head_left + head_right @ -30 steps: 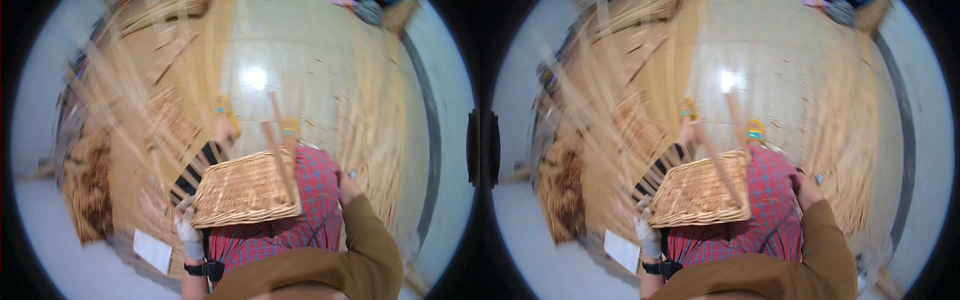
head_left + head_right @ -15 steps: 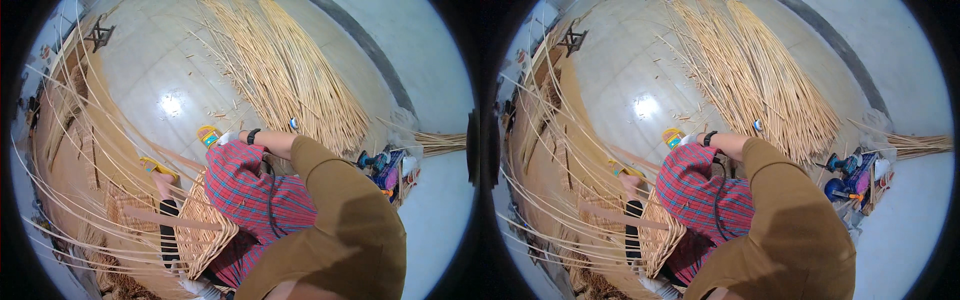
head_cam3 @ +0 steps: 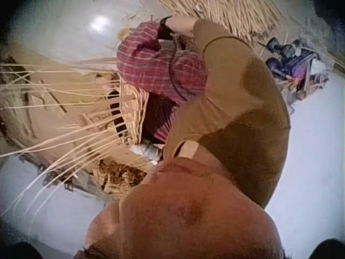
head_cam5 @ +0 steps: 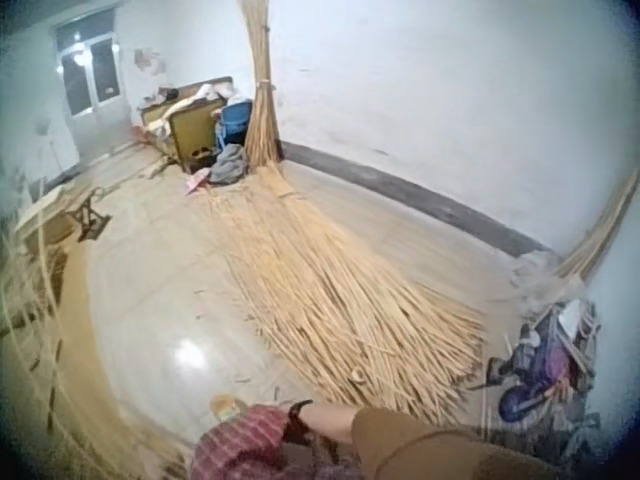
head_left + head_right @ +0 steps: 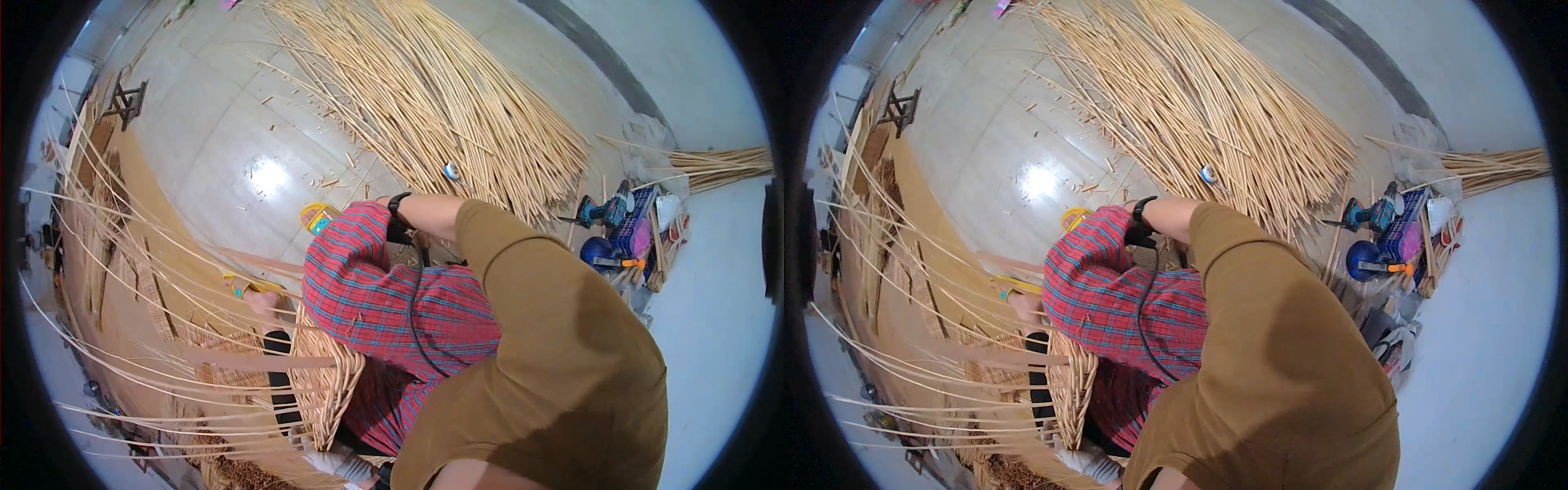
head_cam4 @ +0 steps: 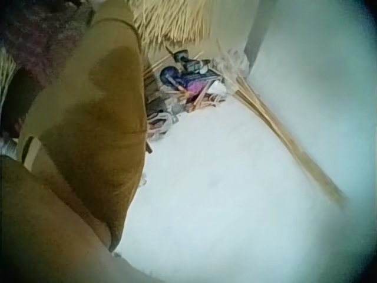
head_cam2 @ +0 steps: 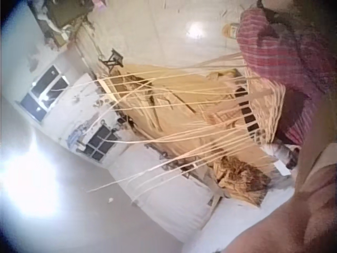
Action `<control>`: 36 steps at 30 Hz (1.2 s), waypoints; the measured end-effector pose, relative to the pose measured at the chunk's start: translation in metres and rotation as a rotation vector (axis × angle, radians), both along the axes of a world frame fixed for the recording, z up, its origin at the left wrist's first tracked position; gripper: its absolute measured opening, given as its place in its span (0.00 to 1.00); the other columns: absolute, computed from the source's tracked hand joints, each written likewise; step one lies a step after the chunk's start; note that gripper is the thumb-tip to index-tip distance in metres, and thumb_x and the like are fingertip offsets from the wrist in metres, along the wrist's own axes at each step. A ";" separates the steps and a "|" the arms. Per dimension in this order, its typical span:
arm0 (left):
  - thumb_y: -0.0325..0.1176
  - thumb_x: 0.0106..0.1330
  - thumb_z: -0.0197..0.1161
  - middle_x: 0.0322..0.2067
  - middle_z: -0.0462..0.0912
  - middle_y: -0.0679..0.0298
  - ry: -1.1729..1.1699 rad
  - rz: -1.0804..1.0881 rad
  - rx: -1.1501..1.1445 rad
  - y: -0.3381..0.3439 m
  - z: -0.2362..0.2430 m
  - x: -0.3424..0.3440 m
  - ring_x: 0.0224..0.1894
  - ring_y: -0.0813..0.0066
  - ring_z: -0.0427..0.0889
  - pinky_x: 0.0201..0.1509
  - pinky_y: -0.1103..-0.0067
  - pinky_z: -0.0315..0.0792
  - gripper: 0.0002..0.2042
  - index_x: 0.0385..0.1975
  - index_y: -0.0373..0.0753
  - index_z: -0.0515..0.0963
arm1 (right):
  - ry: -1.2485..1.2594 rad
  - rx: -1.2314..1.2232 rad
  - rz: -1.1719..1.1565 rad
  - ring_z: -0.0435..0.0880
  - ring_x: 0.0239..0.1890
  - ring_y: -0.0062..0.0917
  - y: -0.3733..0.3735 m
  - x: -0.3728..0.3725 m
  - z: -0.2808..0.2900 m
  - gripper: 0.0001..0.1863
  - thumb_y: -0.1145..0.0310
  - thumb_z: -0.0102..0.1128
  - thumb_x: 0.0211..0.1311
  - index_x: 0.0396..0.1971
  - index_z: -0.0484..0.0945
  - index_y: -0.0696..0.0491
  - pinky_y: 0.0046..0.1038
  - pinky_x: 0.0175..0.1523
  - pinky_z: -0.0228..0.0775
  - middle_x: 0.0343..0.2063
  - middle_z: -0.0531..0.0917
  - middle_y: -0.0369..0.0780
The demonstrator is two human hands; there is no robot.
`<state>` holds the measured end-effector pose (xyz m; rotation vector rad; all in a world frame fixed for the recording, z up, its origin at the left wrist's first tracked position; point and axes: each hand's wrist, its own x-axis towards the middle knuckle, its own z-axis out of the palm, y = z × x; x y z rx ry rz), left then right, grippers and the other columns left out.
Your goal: Weaving a rectangular wicker basket by hand, including trimming strands with pliers.
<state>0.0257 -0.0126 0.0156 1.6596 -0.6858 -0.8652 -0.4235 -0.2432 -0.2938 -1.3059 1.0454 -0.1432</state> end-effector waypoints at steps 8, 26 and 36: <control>0.33 0.72 0.55 0.56 0.75 0.51 -0.570 -0.377 -0.003 0.008 0.002 0.029 0.58 0.56 0.76 0.63 0.62 0.73 0.17 0.58 0.34 0.73 | 0.065 0.217 -0.128 0.84 0.41 0.36 0.146 -0.018 0.000 0.24 0.49 0.57 0.68 0.47 0.84 0.56 0.37 0.47 0.76 0.41 0.87 0.44; 0.41 0.71 0.53 0.61 0.73 0.50 -0.724 -0.466 -0.217 -0.019 0.039 -0.029 0.61 0.55 0.72 0.66 0.61 0.68 0.25 0.60 0.27 0.71 | 0.498 -0.162 -0.870 0.84 0.49 0.46 0.183 -0.086 0.087 0.20 0.57 0.56 0.67 0.51 0.79 0.55 0.44 0.52 0.75 0.44 0.85 0.53; 0.38 0.67 0.57 0.51 0.78 0.55 -0.419 -0.091 -0.010 -0.005 0.036 -0.033 0.54 0.59 0.76 0.61 0.64 0.72 0.20 0.53 0.32 0.76 | 0.878 -0.415 -0.241 0.86 0.47 0.40 0.118 -0.045 0.039 0.14 0.72 0.60 0.57 0.44 0.85 0.51 0.39 0.50 0.79 0.44 0.87 0.45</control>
